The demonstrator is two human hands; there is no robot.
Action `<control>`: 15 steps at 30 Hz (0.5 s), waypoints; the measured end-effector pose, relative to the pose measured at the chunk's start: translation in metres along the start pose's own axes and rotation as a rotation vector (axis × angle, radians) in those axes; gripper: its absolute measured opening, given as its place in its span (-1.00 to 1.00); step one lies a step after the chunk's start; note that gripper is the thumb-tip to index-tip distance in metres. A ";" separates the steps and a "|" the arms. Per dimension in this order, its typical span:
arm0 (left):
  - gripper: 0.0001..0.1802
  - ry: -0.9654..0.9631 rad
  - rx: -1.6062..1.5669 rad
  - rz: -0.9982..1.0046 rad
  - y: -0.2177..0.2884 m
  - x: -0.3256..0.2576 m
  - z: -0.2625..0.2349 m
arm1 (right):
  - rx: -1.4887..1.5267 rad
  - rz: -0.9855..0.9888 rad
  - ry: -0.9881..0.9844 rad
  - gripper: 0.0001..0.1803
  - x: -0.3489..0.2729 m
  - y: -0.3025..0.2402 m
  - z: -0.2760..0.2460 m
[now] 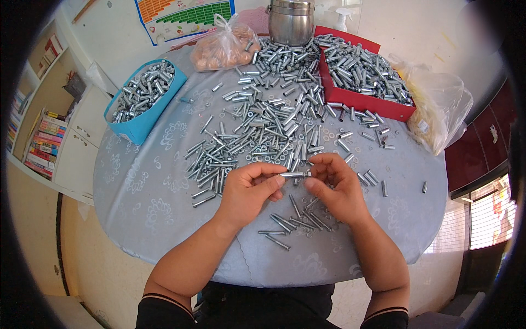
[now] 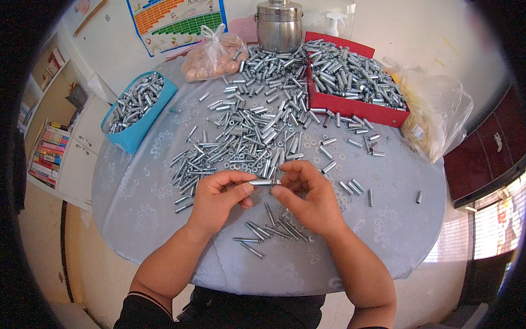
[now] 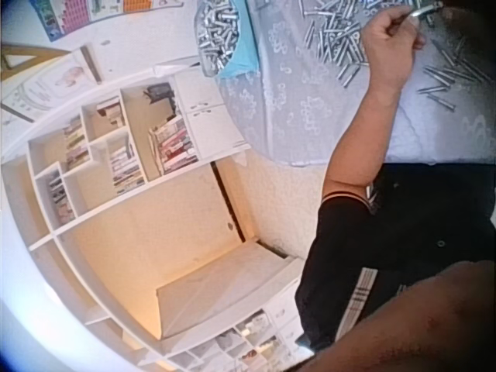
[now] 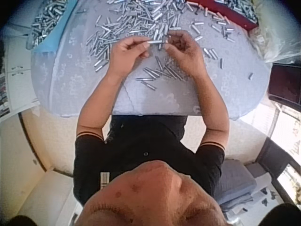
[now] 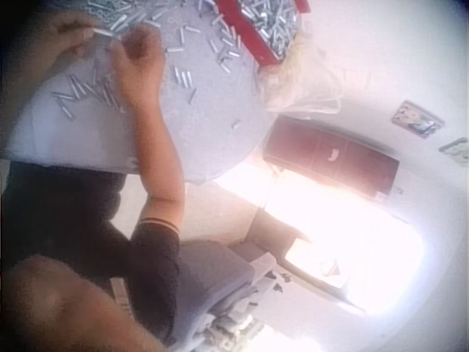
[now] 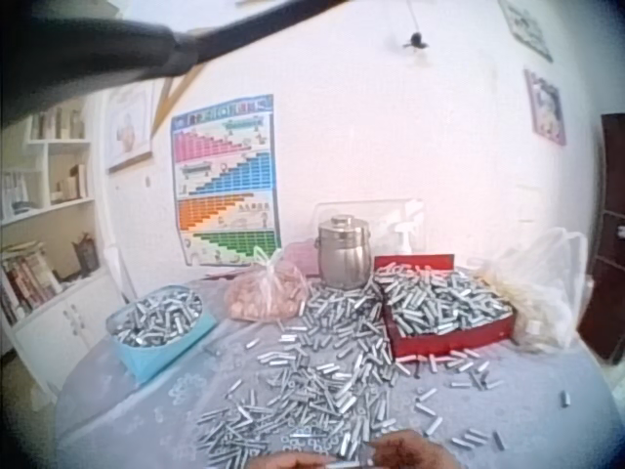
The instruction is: The person sits at a table covered with a grey cloth and repeatedly picks up metal bolts and washers. They insert the washers onto the bolts by hand and place the assembled units into a red box.
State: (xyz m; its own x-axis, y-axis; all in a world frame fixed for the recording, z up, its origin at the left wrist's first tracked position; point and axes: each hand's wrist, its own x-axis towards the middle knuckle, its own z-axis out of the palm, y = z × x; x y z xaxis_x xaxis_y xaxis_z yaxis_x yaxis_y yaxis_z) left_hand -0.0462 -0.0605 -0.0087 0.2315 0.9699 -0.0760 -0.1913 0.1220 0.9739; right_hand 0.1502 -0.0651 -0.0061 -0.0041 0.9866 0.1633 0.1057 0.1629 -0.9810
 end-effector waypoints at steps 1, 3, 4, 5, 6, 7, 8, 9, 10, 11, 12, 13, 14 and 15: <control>-0.77 0.002 -0.004 0.003 -0.001 0.000 -0.001 | 0.009 -0.040 0.011 -0.76 0.000 0.000 0.002; -0.77 0.000 0.012 0.011 -0.001 -0.001 -0.002 | -0.071 -0.070 -0.090 -0.81 0.000 0.001 -0.006; -0.77 -0.005 0.032 0.015 -0.001 -0.001 -0.002 | -0.102 0.014 -0.149 -0.84 0.000 0.000 -0.011; -0.77 -0.009 0.053 0.019 -0.001 -0.001 -0.002 | -0.134 0.099 -0.209 -0.86 0.001 -0.003 -0.018; -0.77 -0.010 0.048 0.023 -0.001 -0.001 -0.002 | -0.165 0.183 -0.268 -0.86 0.002 -0.004 -0.020; -0.77 -0.014 0.043 0.028 0.000 -0.002 -0.001 | -0.118 0.188 -0.247 -0.86 0.002 -0.003 -0.021; -0.77 -0.017 0.038 0.033 0.000 -0.002 0.000 | -0.070 0.193 -0.227 -0.86 0.002 -0.002 -0.020; -0.77 -0.014 0.027 0.029 -0.001 -0.002 0.000 | -0.023 0.197 -0.206 -0.86 0.001 -0.001 -0.020; -0.77 -0.009 0.017 0.024 -0.001 -0.001 0.000 | 0.009 0.114 -0.151 -0.85 0.001 -0.002 -0.014; -0.78 -0.004 0.007 0.020 -0.002 -0.001 -0.001 | 0.040 0.030 -0.095 -0.84 0.000 -0.003 -0.006; -0.78 -0.006 0.001 0.022 -0.002 0.000 -0.001 | 0.071 -0.054 -0.039 -0.82 0.000 -0.003 -0.002; -0.78 -0.004 -0.005 0.025 -0.002 -0.001 -0.001 | 0.035 -0.013 -0.088 -0.83 0.000 -0.003 -0.004; -0.78 -0.003 -0.011 0.028 -0.002 -0.001 -0.002 | -0.002 0.028 -0.137 -0.83 0.000 -0.002 -0.009; -0.78 -0.003 0.001 0.028 -0.002 -0.001 -0.002 | -0.039 0.068 -0.186 -0.84 0.001 -0.002 -0.014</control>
State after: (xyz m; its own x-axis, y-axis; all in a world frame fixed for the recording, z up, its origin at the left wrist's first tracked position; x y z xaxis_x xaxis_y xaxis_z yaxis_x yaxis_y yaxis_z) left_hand -0.0479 -0.0617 -0.0105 0.2291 0.9722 -0.0478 -0.1973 0.0945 0.9758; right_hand 0.1635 -0.0650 -0.0027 -0.1790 0.9813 0.0708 0.1507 0.0985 -0.9837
